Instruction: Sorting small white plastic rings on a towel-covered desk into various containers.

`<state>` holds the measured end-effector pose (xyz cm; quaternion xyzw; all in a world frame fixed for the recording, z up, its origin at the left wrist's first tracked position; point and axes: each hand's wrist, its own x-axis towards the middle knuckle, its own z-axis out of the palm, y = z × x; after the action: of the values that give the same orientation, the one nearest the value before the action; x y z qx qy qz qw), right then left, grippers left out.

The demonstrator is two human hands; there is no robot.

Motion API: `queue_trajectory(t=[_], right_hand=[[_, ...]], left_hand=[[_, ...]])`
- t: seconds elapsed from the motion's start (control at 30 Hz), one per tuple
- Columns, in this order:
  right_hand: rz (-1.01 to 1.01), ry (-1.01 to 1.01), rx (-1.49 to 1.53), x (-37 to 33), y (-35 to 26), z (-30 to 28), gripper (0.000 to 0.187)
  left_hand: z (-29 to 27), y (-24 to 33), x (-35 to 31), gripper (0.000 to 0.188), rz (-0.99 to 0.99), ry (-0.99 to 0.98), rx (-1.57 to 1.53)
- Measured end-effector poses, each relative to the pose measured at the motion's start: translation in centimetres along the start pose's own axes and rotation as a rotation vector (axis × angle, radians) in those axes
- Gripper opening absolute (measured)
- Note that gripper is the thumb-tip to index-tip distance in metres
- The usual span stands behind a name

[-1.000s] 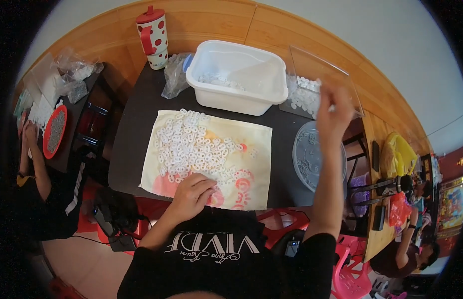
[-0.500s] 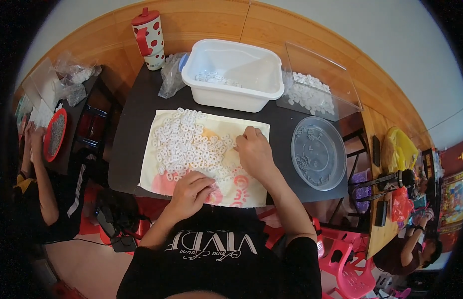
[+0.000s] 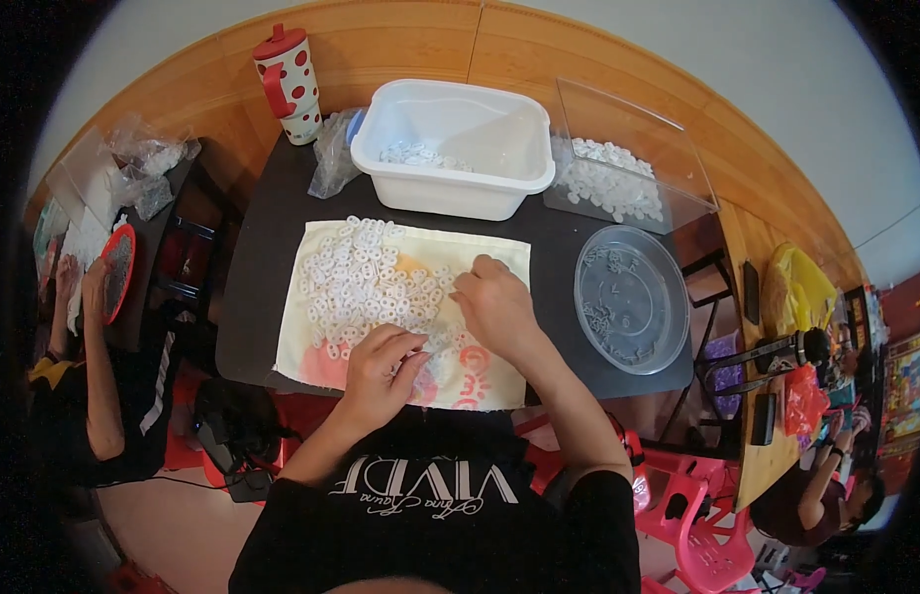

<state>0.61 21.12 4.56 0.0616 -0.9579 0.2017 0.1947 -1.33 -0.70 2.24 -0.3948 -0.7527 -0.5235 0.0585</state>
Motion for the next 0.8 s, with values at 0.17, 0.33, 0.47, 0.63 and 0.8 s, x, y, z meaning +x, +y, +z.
queue_trajectory(t=[0.17,0.33,0.47,0.63,0.8], right_hand=[[0.002,-0.098,-0.117,0.7,-0.2,1.6,0.012],[-0.042,-0.008,0.113,-0.6,-1.3,0.7,0.005],[0.048,0.064,0.593,-2.9,-4.4,0.4,0.01],[-0.171,0.271,0.123,-4.4,-5.9,0.0,0.024],[-0.274,0.241,0.019,-4.7,-5.7,-2.2,0.028]], left_hand=[[0.0,-0.1,-0.4,0.02,-0.019,-0.004,0.006],[-0.8,-0.4,-0.3,0.021,-0.073,0.014,-0.067],[-0.1,-0.2,0.1,0.021,-0.204,0.086,-0.461],[0.5,-0.6,0.3,0.022,-0.431,-0.023,-0.949],[1.2,-1.0,0.2,0.02,-0.522,-0.03,-1.206]])
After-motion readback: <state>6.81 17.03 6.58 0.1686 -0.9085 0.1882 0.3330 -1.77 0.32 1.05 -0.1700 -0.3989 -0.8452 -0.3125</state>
